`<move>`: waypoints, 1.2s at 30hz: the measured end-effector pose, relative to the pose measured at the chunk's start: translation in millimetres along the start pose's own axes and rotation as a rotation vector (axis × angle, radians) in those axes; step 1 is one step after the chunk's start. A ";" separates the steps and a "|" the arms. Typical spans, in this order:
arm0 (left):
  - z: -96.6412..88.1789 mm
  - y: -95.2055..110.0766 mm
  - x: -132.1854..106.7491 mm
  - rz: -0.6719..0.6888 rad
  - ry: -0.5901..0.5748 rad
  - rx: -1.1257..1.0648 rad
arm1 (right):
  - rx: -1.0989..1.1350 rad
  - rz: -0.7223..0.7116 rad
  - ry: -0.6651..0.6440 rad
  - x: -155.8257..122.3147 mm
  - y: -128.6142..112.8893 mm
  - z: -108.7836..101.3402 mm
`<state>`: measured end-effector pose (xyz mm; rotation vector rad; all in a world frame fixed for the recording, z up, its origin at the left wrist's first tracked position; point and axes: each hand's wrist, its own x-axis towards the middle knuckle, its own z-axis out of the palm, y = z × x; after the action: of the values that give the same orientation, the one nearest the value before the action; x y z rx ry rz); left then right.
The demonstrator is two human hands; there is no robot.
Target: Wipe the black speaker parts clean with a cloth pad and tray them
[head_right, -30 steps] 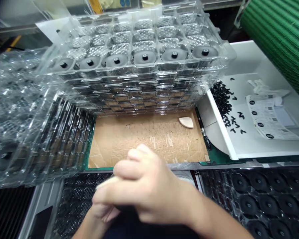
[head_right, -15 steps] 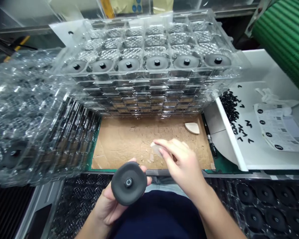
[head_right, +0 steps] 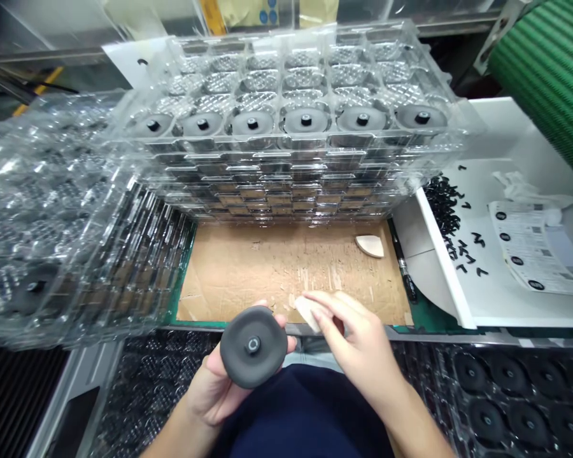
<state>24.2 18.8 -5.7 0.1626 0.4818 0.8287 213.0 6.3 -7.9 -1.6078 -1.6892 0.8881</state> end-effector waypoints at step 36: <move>7.1 -7.2 11.9 0.110 0.235 0.213 | 0.126 -0.381 0.095 14.6 -54.0 2.5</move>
<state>39.2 23.2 -5.9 0.2922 0.7884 0.9085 179.4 19.3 35.0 -1.1721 -1.7554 0.6980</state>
